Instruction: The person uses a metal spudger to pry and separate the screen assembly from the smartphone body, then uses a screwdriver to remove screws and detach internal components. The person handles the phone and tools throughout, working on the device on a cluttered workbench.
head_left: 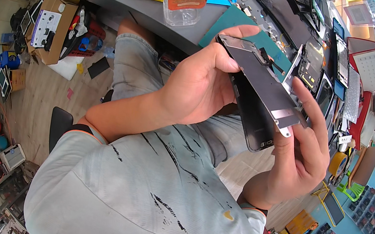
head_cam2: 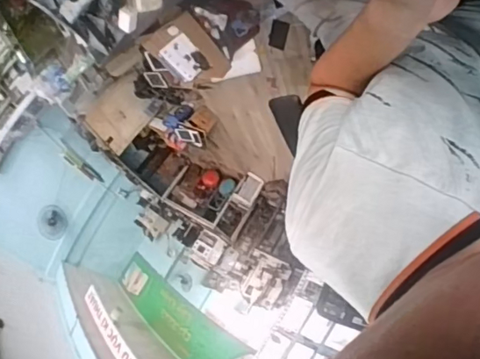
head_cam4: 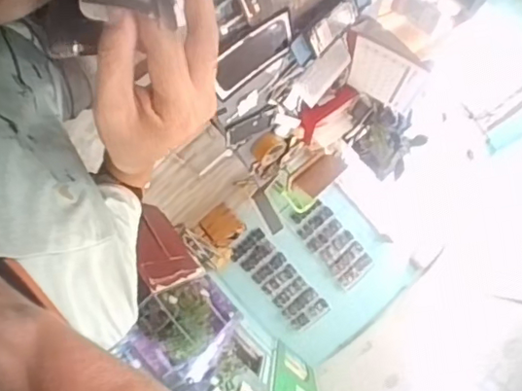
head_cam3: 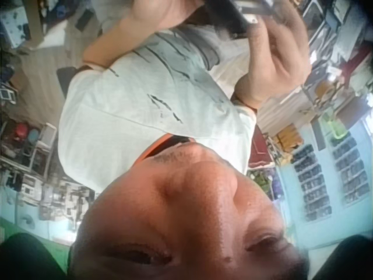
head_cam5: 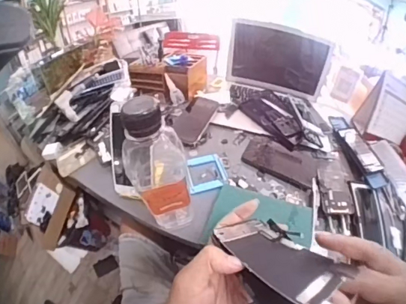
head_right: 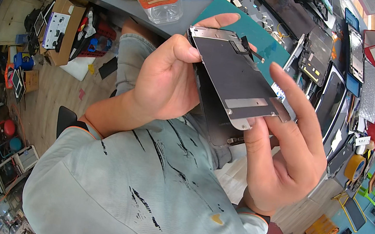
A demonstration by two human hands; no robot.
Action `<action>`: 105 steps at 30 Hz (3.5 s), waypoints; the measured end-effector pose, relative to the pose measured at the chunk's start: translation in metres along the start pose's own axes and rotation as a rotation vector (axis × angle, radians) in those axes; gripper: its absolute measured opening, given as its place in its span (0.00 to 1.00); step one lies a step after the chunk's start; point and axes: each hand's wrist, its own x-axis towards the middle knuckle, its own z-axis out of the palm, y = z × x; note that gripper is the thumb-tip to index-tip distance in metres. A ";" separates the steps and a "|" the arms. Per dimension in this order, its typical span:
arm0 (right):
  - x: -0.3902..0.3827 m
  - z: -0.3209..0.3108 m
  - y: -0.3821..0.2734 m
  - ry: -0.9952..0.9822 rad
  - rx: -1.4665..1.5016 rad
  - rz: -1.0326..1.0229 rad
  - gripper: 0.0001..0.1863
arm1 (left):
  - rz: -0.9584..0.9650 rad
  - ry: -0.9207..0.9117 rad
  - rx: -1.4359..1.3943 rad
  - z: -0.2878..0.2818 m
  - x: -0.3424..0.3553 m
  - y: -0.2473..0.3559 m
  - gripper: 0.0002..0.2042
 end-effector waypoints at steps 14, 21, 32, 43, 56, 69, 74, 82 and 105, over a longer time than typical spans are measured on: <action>0.019 0.012 -0.014 0.023 -0.096 -0.123 0.05 | -0.166 -0.034 -0.275 -0.010 0.001 0.010 0.24; 0.015 -0.010 0.008 -0.203 -0.102 -0.513 0.13 | -0.077 -0.085 0.015 -0.008 0.003 0.009 0.43; -0.013 0.003 0.028 -0.119 -0.107 -0.811 0.13 | -0.052 -0.315 0.052 -0.019 0.001 0.007 0.54; -0.042 0.027 0.046 -0.104 -0.354 -1.003 0.11 | -0.004 -0.680 0.111 -0.047 0.010 0.009 0.51; -0.048 0.037 0.069 -0.114 -0.325 -1.070 0.12 | 0.007 -0.786 0.047 -0.059 0.009 0.001 0.52; -0.060 0.033 0.082 -0.167 -0.346 -0.998 0.11 | -0.036 -0.751 0.380 -0.050 0.004 0.017 0.46; -0.064 0.031 0.082 -0.228 -0.318 -0.899 0.13 | 0.006 -0.689 0.469 -0.052 -0.004 0.017 0.46; -0.073 0.032 0.095 -0.265 -0.234 -0.919 0.19 | 0.168 -0.811 0.642 -0.066 0.001 0.011 0.45; 0.003 -0.037 0.082 0.207 -0.462 -0.349 0.14 | -0.234 -0.399 -0.171 -0.065 -0.021 0.001 0.62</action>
